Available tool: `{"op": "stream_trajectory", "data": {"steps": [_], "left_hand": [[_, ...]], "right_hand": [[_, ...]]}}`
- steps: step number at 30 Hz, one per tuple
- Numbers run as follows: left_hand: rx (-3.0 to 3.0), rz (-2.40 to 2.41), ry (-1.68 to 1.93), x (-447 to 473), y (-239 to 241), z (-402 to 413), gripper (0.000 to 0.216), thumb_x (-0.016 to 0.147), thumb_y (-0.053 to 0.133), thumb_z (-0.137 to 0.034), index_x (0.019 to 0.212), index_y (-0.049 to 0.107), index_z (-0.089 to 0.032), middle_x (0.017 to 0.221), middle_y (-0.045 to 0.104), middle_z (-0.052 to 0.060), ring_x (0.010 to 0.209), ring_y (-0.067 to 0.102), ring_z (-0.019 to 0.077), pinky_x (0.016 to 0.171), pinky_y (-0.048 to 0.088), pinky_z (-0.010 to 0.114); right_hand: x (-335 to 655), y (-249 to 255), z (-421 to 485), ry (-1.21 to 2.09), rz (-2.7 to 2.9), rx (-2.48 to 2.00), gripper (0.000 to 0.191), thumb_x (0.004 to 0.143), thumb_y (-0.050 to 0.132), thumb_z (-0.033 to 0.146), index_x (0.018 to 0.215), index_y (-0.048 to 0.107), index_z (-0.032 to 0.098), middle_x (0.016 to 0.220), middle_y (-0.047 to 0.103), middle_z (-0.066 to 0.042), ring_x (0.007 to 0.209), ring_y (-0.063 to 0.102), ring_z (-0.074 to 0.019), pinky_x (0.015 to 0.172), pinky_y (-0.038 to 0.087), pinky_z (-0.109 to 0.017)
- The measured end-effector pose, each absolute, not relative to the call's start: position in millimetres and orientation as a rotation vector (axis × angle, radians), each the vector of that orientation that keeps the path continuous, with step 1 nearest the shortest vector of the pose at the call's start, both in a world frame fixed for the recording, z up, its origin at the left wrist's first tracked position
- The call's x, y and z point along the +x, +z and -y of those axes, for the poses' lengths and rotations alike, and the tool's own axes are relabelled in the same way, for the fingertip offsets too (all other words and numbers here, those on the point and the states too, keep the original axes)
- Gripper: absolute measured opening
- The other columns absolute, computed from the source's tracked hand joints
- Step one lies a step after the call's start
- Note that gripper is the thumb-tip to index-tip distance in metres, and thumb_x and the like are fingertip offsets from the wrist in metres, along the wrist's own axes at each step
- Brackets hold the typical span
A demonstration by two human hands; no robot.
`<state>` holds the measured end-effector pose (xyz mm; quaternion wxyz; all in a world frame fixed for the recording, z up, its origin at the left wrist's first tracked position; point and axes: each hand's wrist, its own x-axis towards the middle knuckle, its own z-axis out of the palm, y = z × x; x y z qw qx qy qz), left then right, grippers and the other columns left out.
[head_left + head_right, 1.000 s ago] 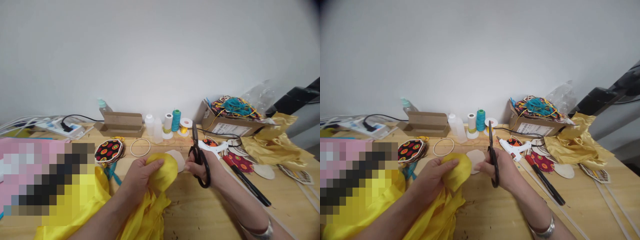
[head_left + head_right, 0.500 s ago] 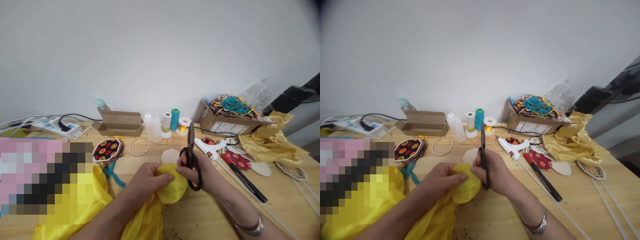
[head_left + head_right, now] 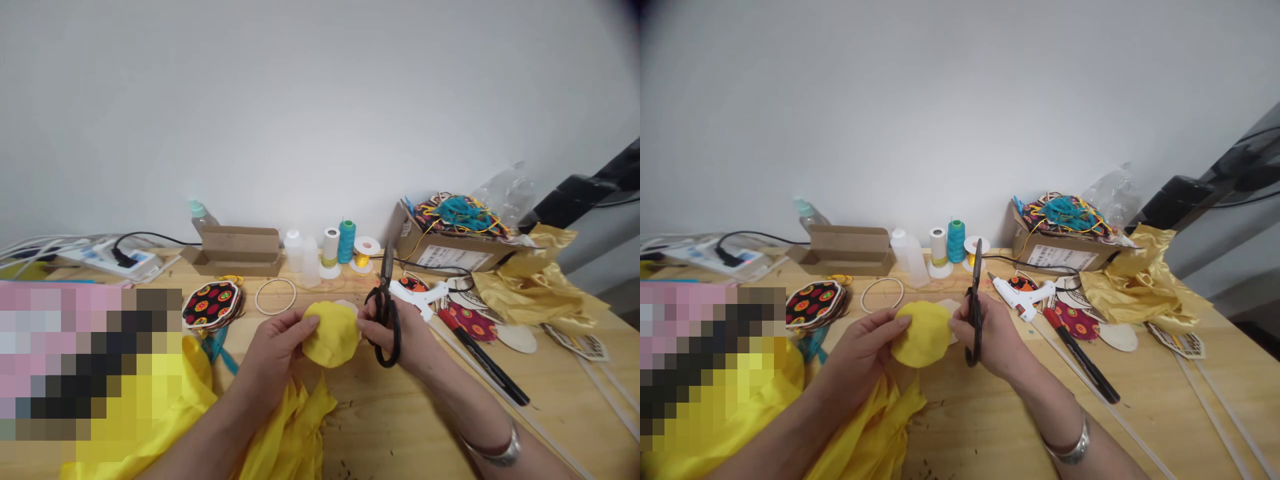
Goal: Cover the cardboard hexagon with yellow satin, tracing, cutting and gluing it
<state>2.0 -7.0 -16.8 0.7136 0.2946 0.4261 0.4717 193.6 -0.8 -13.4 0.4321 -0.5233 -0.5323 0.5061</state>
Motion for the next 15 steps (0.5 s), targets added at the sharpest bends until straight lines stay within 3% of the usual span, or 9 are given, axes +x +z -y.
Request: {"op": "stream_trajectory", "data": {"steps": [4, 6, 8, 10, 12, 15], "left_hand": [[0.671, -0.934, 0.989, 2.1, -15.5, 10.8, 0.020, 0.067, 0.082, -0.029, 0.077, 0.077, -0.013, 0.067, 0.074, 0.006, 0.059, 0.066, 0.0138, 0.058, 0.052, 0.021], [0.714, -0.914, 0.920, 2.2, -16.0, 14.4, 0.019, 0.070, 0.080, -0.030, 0.078, 0.076, -0.013, 0.066, 0.074, 0.005, 0.058, 0.064, 0.0131, 0.057, 0.050, 0.021], [0.784, -0.890, 0.841, 2.3, -17.2, 18.0, 0.017, 0.073, 0.078, -0.031, 0.077, 0.076, -0.014, 0.065, 0.072, 0.003, 0.055, 0.062, 0.0117, 0.054, 0.048, 0.019], [0.841, -0.879, 0.778, 2.5, -18.5, 20.2, 0.017, 0.074, 0.077, -0.030, 0.076, 0.075, -0.014, 0.065, 0.072, 0.003, 0.054, 0.062, 0.0116, 0.053, 0.047, 0.019], [0.856, -0.865, 0.773, 3.1, -19.4, 20.2, 0.016, 0.076, 0.075, -0.030, 0.076, 0.075, -0.014, 0.067, 0.073, 0.003, 0.057, 0.063, 0.0126, 0.057, 0.048, 0.021], [0.789, -0.798, 0.838, 3.8, -19.7, 16.2, 0.027, 0.085, 0.065, -0.039, 0.084, 0.077, -0.015, 0.075, 0.075, 0.007, 0.065, 0.067, 0.0167, 0.065, 0.051, 0.026]], "right_hand": [[198.6, -14.4, -1.8, 1.259, 1.291, -1.302, 0.032, 0.067, 0.075, 0.033, 0.071, 0.045, 0.021, 0.088, 0.068, -0.007, 0.075, 0.061, -0.0190, 0.067, 0.047, -0.032], [200.6, -14.0, -1.6, 1.334, 1.302, -1.214, 0.034, 0.065, 0.077, 0.032, 0.073, 0.046, 0.021, 0.109, 0.066, -0.011, 0.093, 0.062, -0.0233, 0.079, 0.048, -0.036], [201.3, -13.7, 0.6, 1.442, 1.359, -1.122, 0.035, 0.063, 0.079, 0.029, 0.075, 0.047, 0.021, 0.115, 0.064, -0.010, 0.102, 0.061, -0.0244, 0.085, 0.048, -0.037], [200.6, -13.4, 4.0, 1.504, 1.443, -1.070, 0.033, 0.064, 0.080, 0.025, 0.074, 0.048, 0.020, 0.099, 0.066, -0.005, 0.091, 0.061, -0.0198, 0.078, 0.048, -0.032], [199.2, -12.5, 6.7, 1.501, 1.499, -1.067, 0.031, 0.066, 0.078, 0.024, 0.070, 0.047, 0.020, 0.075, 0.059, 0.002, 0.069, 0.054, -0.0129, 0.063, 0.044, -0.025], [197.2, -8.9, 7.0, 1.444, 1.432, -1.095, 0.035, 0.068, 0.077, 0.028, 0.068, 0.043, 0.020, 0.064, 0.046, 0.006, 0.054, 0.040, -0.0084, 0.050, 0.034, -0.021]]}}
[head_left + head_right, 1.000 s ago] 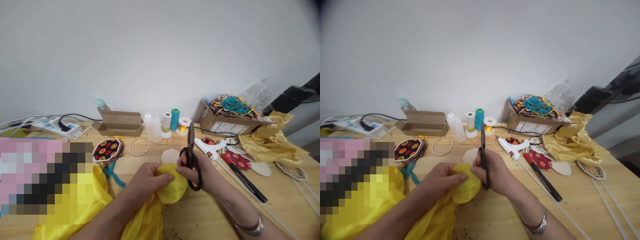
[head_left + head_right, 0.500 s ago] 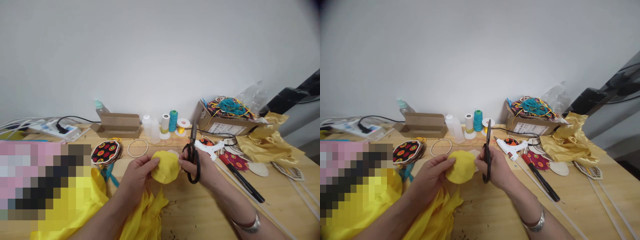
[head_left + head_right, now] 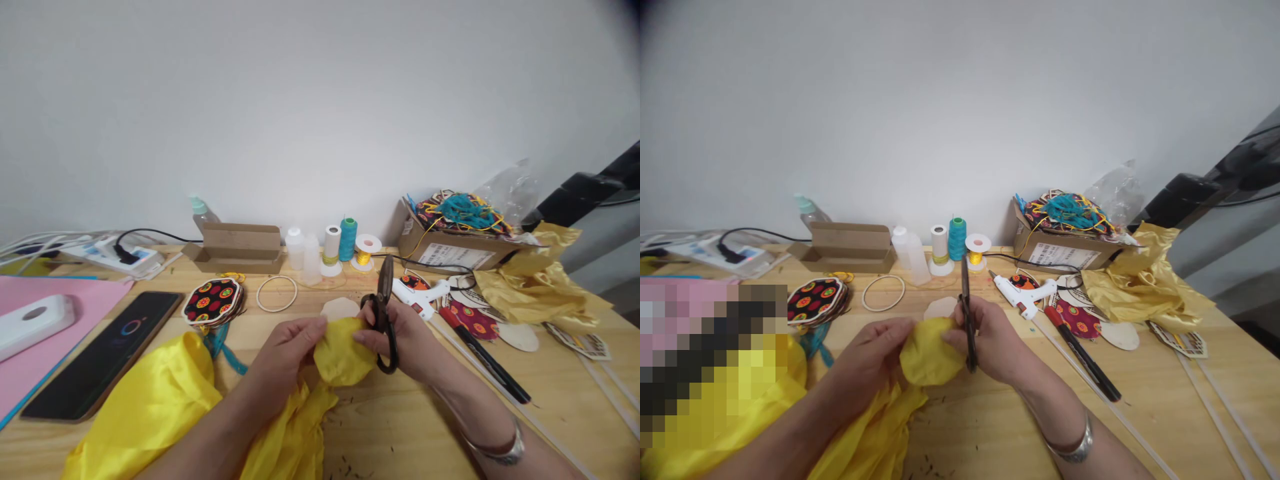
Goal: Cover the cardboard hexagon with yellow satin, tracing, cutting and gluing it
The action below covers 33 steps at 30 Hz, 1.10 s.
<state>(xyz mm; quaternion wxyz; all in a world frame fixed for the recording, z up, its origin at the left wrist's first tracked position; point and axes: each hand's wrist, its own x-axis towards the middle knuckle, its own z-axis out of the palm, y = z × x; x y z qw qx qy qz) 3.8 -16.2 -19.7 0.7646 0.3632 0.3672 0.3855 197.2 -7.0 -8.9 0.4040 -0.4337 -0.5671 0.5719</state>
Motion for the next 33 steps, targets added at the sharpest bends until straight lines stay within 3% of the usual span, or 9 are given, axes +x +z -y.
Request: {"op": "stream_trajectory", "data": {"steps": [3, 5, 9, 12, 20, 27, 33], "left_hand": [[0.722, -0.759, 0.835, 3.3, -20.1, 11.7, 0.048, 0.089, 0.051, -0.053, 0.093, 0.077, -0.012, 0.080, 0.077, 0.012, 0.070, 0.069, 0.0217, 0.066, 0.053, 0.031], [0.735, -0.762, 0.829, 2.2, -20.9, 10.8, 0.052, 0.089, 0.051, -0.055, 0.095, 0.077, -0.011, 0.080, 0.077, 0.013, 0.069, 0.069, 0.0220, 0.064, 0.052, 0.030], [0.867, -0.787, 0.838, 0.6, -22.0, 13.4, 0.030, 0.081, 0.070, -0.038, 0.099, 0.077, -0.015, 0.082, 0.078, 0.010, 0.069, 0.069, 0.0188, 0.068, 0.053, 0.028], [0.885, -0.860, 0.848, 1.5, -20.9, 15.6, 0.026, 0.075, 0.076, -0.029, 0.098, 0.078, -0.015, 0.081, 0.078, 0.009, 0.070, 0.069, 0.0183, 0.069, 0.052, 0.027], [0.750, -0.863, 1.012, 1.8, -17.3, 12.0, 0.018, 0.075, 0.076, -0.026, 0.088, 0.079, -0.015, 0.074, 0.077, 0.008, 0.064, 0.068, 0.0168, 0.065, 0.054, 0.026], [0.774, -0.831, 0.940, 5.6, -12.5, 15.2, 0.030, 0.078, 0.074, -0.033, 0.102, 0.076, -0.015, 0.084, 0.078, 0.010, 0.070, 0.071, 0.0217, 0.065, 0.055, 0.030], [0.705, -0.844, 1.061, 4.0, -14.4, 11.0, 0.024, 0.074, 0.077, -0.026, 0.095, 0.077, -0.014, 0.084, 0.079, 0.009, 0.071, 0.072, 0.0197, 0.066, 0.056, 0.027]], "right_hand": [[196.3, -4.2, 4.6, 1.380, 1.333, -1.148, 0.041, 0.065, 0.079, 0.036, 0.068, 0.042, 0.021, 0.065, 0.047, 0.006, 0.053, 0.040, -0.0087, 0.048, 0.033, -0.022], [196.0, -2.3, 3.5, 1.344, 1.292, -1.176, 0.043, 0.063, 0.080, 0.040, 0.068, 0.041, 0.022, 0.063, 0.045, 0.006, 0.053, 0.040, -0.0092, 0.048, 0.034, -0.022], [194.8, -2.7, 3.7, 1.323, 1.263, -1.184, 0.044, 0.063, 0.079, 0.045, 0.069, 0.041, 0.022, 0.062, 0.043, 0.007, 0.053, 0.039, -0.0095, 0.049, 0.035, -0.023], [193.7, -3.8, 4.0, 1.317, 1.277, -1.182, 0.046, 0.062, 0.080, 0.047, 0.068, 0.042, 0.022, 0.063, 0.045, 0.006, 0.054, 0.041, -0.0102, 0.049, 0.036, -0.023], [192.9, -4.6, 3.9, 1.323, 1.249, -1.199, 0.047, 0.060, 0.081, 0.048, 0.067, 0.043, 0.022, 0.066, 0.052, 0.003, 0.059, 0.047, -0.0120, 0.055, 0.041, -0.025], [191.6, -4.3, 3.6, 1.364, 1.209, -1.188, 0.046, 0.058, 0.083, 0.043, 0.067, 0.043, 0.021, 0.067, 0.052, 0.004, 0.057, 0.045, -0.0110, 0.054, 0.039, -0.025], [193.8, -11.3, 0.5, 1.228, 1.317, -1.300, 0.036, 0.064, 0.076, 0.041, 0.069, 0.046, 0.022, 0.065, 0.053, 0.003, 0.056, 0.045, -0.0125, 0.052, 0.037, -0.026]]}}
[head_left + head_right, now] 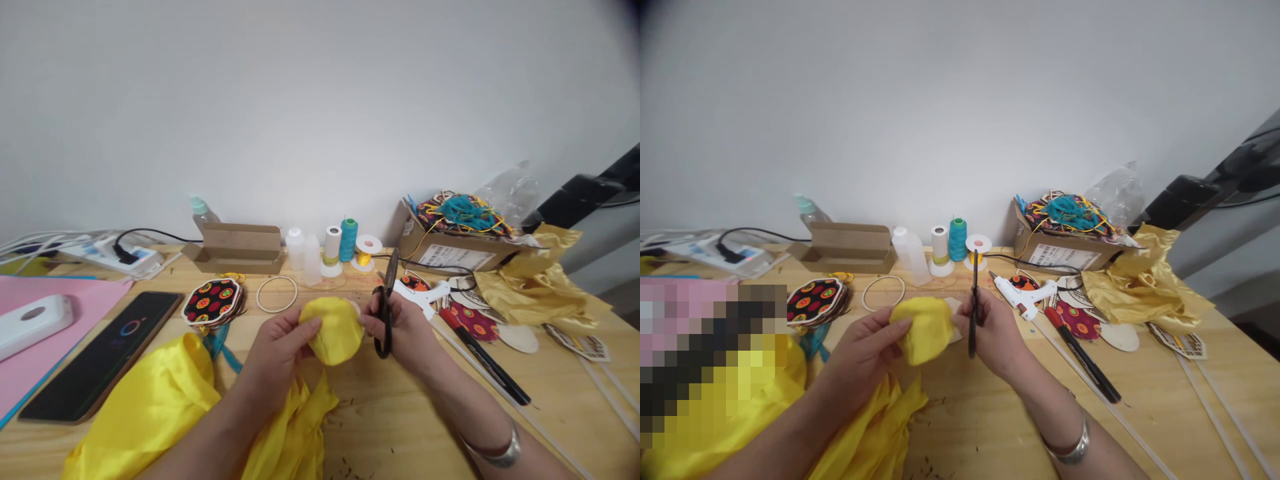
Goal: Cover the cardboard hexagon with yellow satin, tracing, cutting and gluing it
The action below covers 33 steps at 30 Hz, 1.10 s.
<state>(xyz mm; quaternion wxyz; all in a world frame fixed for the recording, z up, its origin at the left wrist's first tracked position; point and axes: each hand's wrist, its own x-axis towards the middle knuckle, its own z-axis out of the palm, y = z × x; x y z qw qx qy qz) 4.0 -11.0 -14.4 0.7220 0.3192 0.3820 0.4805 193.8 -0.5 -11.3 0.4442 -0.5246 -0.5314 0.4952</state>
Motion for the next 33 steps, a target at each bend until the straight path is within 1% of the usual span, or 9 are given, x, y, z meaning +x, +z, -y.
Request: {"op": "stream_trajectory", "data": {"steps": [4, 6, 9, 13, 16, 21, 25, 28, 33], "left_hand": [[0.538, -0.898, 1.259, -0.1, -16.4, 3.3, 0.017, 0.067, 0.080, -0.019, 0.083, 0.076, -0.014, 0.079, 0.079, 0.004, 0.067, 0.071, 0.0153, 0.064, 0.056, 0.022], [0.508, -0.900, 1.297, -1.4, -16.5, 1.1, 0.017, 0.066, 0.080, -0.018, 0.082, 0.075, -0.014, 0.078, 0.079, 0.003, 0.066, 0.071, 0.0151, 0.062, 0.057, 0.022], [0.489, -0.899, 1.327, -1.8, -15.7, 0.7, 0.018, 0.068, 0.078, -0.017, 0.084, 0.074, -0.013, 0.078, 0.078, 0.004, 0.068, 0.072, 0.0164, 0.063, 0.058, 0.024], [0.460, -0.913, 1.362, -1.4, -14.4, 0.7, 0.012, 0.069, 0.075, -0.015, 0.081, 0.072, -0.014, 0.078, 0.078, 0.003, 0.067, 0.072, 0.0157, 0.064, 0.058, 0.024], [0.445, -0.923, 1.379, -1.7, -12.7, 0.0, 0.010, 0.069, 0.073, -0.014, 0.080, 0.072, -0.015, 0.076, 0.078, 0.001, 0.066, 0.072, 0.0147, 0.062, 0.058, 0.023], [0.448, -0.922, 1.379, -2.3, -9.5, 1.0, 0.013, 0.070, 0.076, -0.015, 0.079, 0.072, -0.022, 0.079, 0.078, 0.001, 0.071, 0.072, 0.0173, 0.063, 0.059, 0.024], [0.472, -0.939, 1.359, -1.8, -8.1, 1.7, 0.013, 0.070, 0.076, -0.016, 0.077, 0.072, -0.026, 0.078, 0.078, -0.001, 0.073, 0.073, 0.0187, 0.062, 0.059, 0.025], [0.460, -0.950, 1.371, -1.7, -7.8, 1.4, 0.013, 0.070, 0.075, -0.014, 0.076, 0.072, -0.025, 0.077, 0.078, -0.001, 0.072, 0.073, 0.0186, 0.060, 0.058, 0.025], [0.441, -0.936, 1.391, -1.4, -8.9, 0.3, 0.010, 0.073, 0.069, -0.011, 0.079, 0.072, -0.019, 0.077, 0.078, 0.001, 0.067, 0.071, 0.0152, 0.059, 0.057, 0.022]], "right_hand": [[203.0, -15.6, -4.0, 0.942, 1.553, -1.574, 0.030, 0.069, 0.072, 0.043, 0.068, 0.050, 0.022, 0.062, 0.050, 0.003, 0.058, 0.045, -0.0151, 0.053, 0.035, -0.026], [205.5, -11.7, -3.7, 0.848, 1.664, -1.696, 0.030, 0.071, 0.070, 0.044, 0.066, 0.050, 0.022, 0.061, 0.052, 0.003, 0.058, 0.046, -0.0155, 0.052, 0.033, -0.026], [204.7, 2.8, 2.4, 0.681, 1.830, -1.844, 0.025, 0.076, 0.066, 0.043, 0.068, 0.054, 0.022, 0.063, 0.059, 0.001, 0.058, 0.050, -0.0166, 0.052, 0.032, -0.026], [205.4, 23.5, 21.1, 0.449, 2.049, -2.021, 0.013, 0.081, 0.059, 0.032, 0.075, 0.061, 0.021, 0.073, 0.070, -0.007, 0.064, 0.060, -0.0205, 0.054, 0.031, -0.028], [215.1, 26.4, 43.0, 0.306, 2.105, -2.141, 0.010, 0.082, 0.056, 0.027, 0.079, 0.063, 0.020, 0.080, 0.073, -0.010, 0.070, 0.065, -0.0245, 0.057, 0.034, -0.029], [241.2, 3.0, 88.7, 0.249, 2.095, -2.246, 0.011, 0.084, 0.053, 0.027, 0.081, 0.062, 0.022, 0.078, 0.073, -0.007, 0.068, 0.070, -0.0254, 0.056, 0.041, -0.030], [259.4, -20.4, 112.3, 0.203, 2.029, -2.312, 0.018, 0.086, 0.051, 0.033, 0.083, 0.064, 0.022, 0.079, 0.074, -0.009, 0.066, 0.071, -0.0266, 0.054, 0.045, -0.031], [269.1, -31.5, 116.3, 0.181, 1.992, -2.348, 0.022, 0.089, 0.048, 0.036, 0.086, 0.064, 0.021, 0.081, 0.073, -0.011, 0.067, 0.072, -0.0274, 0.055, 0.048, -0.034], [269.7, -31.6, 109.6, 0.029, 1.966, -2.395, 0.024, 0.091, 0.045, 0.032, 0.093, 0.063, 0.017, 0.089, 0.071, -0.015, 0.075, 0.071, -0.0300, 0.061, 0.052, -0.039]]}}
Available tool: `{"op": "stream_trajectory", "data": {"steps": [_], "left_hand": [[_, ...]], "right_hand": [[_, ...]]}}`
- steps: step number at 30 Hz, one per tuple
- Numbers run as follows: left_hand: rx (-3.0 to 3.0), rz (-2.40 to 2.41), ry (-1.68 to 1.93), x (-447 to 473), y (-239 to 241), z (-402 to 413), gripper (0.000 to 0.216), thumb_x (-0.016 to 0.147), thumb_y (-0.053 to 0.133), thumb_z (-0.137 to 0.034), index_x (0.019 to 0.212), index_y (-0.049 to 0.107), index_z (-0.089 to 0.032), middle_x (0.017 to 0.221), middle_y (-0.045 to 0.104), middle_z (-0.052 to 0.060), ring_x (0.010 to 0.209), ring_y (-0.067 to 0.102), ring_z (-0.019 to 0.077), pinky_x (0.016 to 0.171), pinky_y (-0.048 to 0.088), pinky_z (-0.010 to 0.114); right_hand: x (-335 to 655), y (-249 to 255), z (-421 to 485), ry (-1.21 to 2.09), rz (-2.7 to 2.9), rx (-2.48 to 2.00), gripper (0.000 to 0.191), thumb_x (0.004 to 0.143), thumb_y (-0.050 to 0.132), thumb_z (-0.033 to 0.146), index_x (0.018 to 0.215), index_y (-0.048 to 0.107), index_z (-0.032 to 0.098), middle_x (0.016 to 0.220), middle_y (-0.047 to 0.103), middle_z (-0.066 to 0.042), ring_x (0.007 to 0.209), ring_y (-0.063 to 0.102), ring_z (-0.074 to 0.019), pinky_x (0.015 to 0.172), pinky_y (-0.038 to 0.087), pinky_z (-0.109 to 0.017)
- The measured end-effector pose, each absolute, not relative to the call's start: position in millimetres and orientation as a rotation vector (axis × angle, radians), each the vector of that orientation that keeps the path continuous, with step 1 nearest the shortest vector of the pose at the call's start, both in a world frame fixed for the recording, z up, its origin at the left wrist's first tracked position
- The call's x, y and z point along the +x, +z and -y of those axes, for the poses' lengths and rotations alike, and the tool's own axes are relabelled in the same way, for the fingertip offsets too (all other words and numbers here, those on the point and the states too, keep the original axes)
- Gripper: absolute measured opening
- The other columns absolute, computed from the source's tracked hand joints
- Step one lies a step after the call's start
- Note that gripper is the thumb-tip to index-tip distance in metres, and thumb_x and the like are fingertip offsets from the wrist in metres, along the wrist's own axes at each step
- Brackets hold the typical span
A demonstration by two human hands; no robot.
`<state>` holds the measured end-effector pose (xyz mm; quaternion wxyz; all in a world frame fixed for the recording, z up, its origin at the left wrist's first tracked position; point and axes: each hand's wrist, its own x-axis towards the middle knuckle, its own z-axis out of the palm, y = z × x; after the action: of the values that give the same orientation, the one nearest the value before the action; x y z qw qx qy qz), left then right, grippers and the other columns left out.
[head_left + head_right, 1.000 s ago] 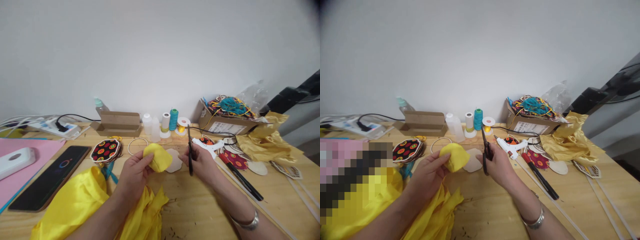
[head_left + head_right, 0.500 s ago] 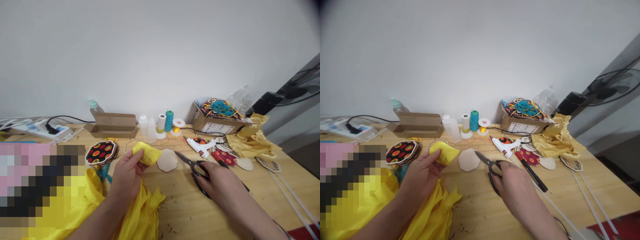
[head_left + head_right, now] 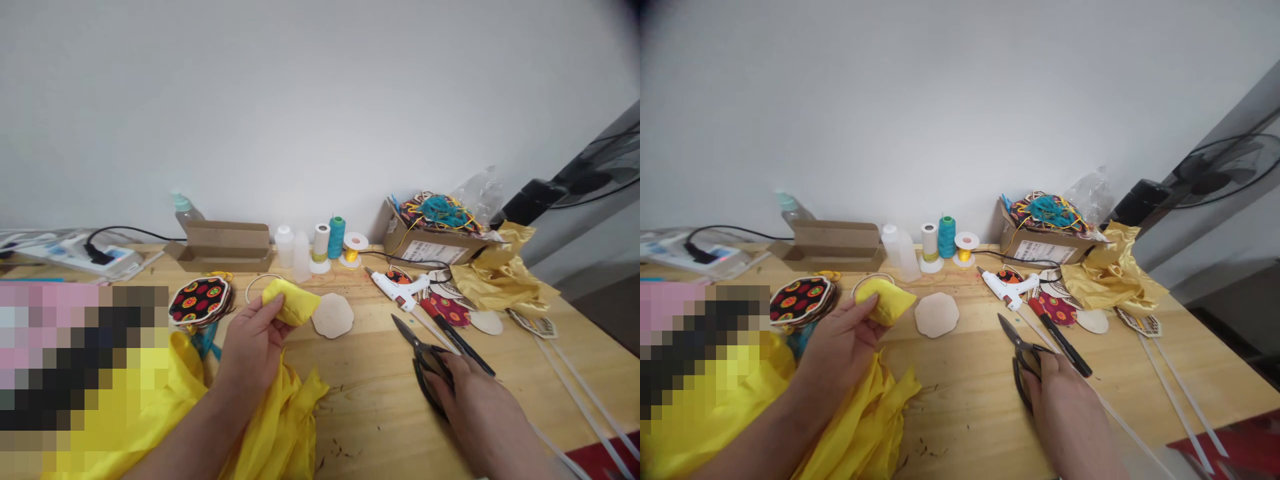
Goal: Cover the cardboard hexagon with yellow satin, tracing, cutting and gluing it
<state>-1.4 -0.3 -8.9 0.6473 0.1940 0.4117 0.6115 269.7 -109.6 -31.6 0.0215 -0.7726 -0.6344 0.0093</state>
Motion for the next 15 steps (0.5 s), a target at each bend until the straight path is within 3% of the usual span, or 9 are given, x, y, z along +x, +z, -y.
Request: {"op": "stream_trajectory", "data": {"steps": [4, 9, 12, 15], "left_hand": [[0.433, -0.927, 1.387, -1.3, -11.5, -0.4, 0.010, 0.072, 0.069, -0.012, 0.080, 0.071, -0.018, 0.077, 0.078, 0.000, 0.066, 0.071, 0.0128, 0.063, 0.057, 0.020], [0.461, -0.884, 1.345, -1.8, -13.8, 1.1, 0.009, 0.071, 0.071, -0.014, 0.080, 0.071, -0.017, 0.076, 0.077, -0.001, 0.065, 0.070, 0.0123, 0.063, 0.056, 0.020], [0.498, -0.841, 1.298, -0.9, -11.3, 4.8, 0.010, 0.070, 0.074, -0.017, 0.079, 0.073, -0.016, 0.077, 0.077, 0.000, 0.068, 0.070, 0.0138, 0.065, 0.056, 0.022], [0.558, -0.783, 1.185, 0.2, -7.3, 9.9, 0.011, 0.069, 0.076, -0.017, 0.079, 0.075, -0.014, 0.075, 0.077, 0.004, 0.066, 0.070, 0.0157, 0.064, 0.056, 0.024]], "right_hand": [[248.8, -16.5, 99.1, -0.203, 1.982, -2.234, 0.018, 0.089, 0.049, 0.029, 0.090, 0.063, 0.018, 0.091, 0.069, -0.015, 0.086, 0.067, -0.0330, 0.070, 0.052, -0.042], [208.0, 2.8, 75.9, 0.435, 2.069, -1.805, 0.017, 0.088, 0.053, 0.028, 0.098, 0.065, 0.020, 0.100, 0.069, -0.011, 0.091, 0.065, -0.0271, 0.078, 0.051, -0.039], [189.9, 5.9, 57.2, 0.846, 1.847, -1.719, 0.037, 0.085, 0.061, 0.042, 0.114, 0.061, 0.019, 0.103, 0.067, -0.011, 0.095, 0.063, -0.0277, 0.079, 0.049, -0.041], [180.9, 3.6, 40.0, 1.249, 1.504, -1.436, 0.073, 0.075, 0.069, 0.052, 0.135, 0.045, 0.015, 0.128, 0.056, -0.017, 0.107, 0.058, -0.0274, 0.076, 0.051, -0.036]]}}
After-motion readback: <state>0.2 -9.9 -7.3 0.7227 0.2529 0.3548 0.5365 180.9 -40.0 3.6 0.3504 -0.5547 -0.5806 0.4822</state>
